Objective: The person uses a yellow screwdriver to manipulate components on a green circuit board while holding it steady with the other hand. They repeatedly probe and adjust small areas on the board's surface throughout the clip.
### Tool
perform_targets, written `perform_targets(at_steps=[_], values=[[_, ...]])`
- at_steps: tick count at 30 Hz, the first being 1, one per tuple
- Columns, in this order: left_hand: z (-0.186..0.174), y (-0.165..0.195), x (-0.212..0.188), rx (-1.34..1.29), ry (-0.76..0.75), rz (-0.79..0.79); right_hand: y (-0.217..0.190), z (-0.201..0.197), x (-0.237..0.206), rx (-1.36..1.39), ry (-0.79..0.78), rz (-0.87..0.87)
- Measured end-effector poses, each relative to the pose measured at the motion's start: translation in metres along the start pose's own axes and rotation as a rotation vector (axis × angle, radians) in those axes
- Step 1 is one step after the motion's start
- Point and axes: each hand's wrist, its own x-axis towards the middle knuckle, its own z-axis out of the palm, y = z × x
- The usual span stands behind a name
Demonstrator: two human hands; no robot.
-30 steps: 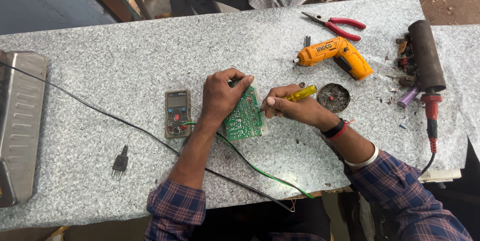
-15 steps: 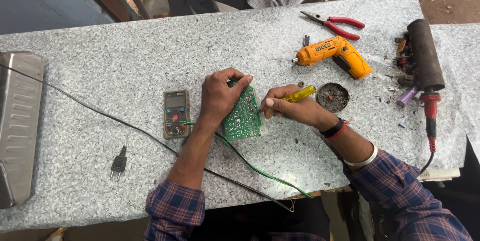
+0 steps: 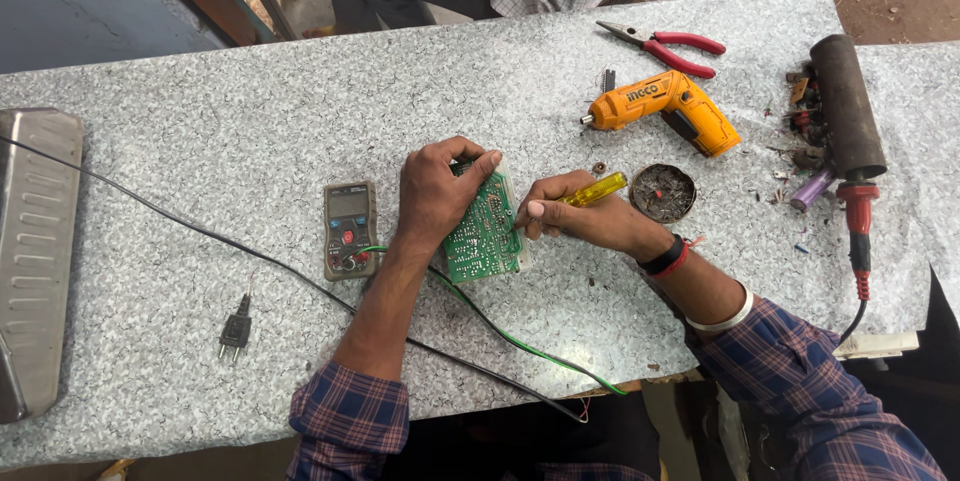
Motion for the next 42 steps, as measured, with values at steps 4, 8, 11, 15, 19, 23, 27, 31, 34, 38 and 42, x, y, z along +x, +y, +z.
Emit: perform_targets(at_steps=[4,8,11,15,19,23,27,31,34,38,42], values=[[0.0002,0.0001,0.0000,-0.003,-0.005,-0.009,0.0005,-0.0003,0.0003,0.002,-0.002,-0.003],[0.0000,0.0003,-0.0002,-0.005,-0.004,-0.010,0.0008,0.0004,0.0003,0.015,-0.001,-0.004],[-0.0004,0.0008,-0.0008,-0.006,0.001,-0.009,0.0003,0.0004,0.0004,0.012,-0.005,-0.009],[-0.0008,0.0020,-0.0010,-0.007,0.000,-0.010,-0.0009,0.0003,0.0007,-0.014,-0.006,-0.012],[-0.0015,0.0028,-0.0010,-0.010,-0.005,-0.010,-0.0012,0.0007,0.0000,0.000,-0.014,-0.026],[0.0002,0.0016,-0.0001,-0.001,-0.014,-0.025,0.0007,-0.0002,0.0007,-0.024,-0.008,-0.011],[0.0024,-0.0021,0.0024,-0.004,-0.004,0.000,0.0031,-0.0014,0.0020,-0.021,-0.006,-0.002],[0.0041,-0.0054,0.0041,0.000,0.001,0.011,0.0030,-0.0024,0.0022,-0.029,-0.007,0.009],[0.0046,-0.0060,0.0041,0.002,-0.003,0.002,0.0021,-0.0025,0.0018,-0.031,-0.001,0.014],[0.0061,-0.0059,0.0041,0.003,0.000,0.016,0.0021,-0.0025,0.0007,-0.016,-0.001,0.006],[0.0071,-0.0067,0.0044,0.009,0.003,0.027,0.0028,-0.0033,0.0003,-0.025,0.001,0.005]])
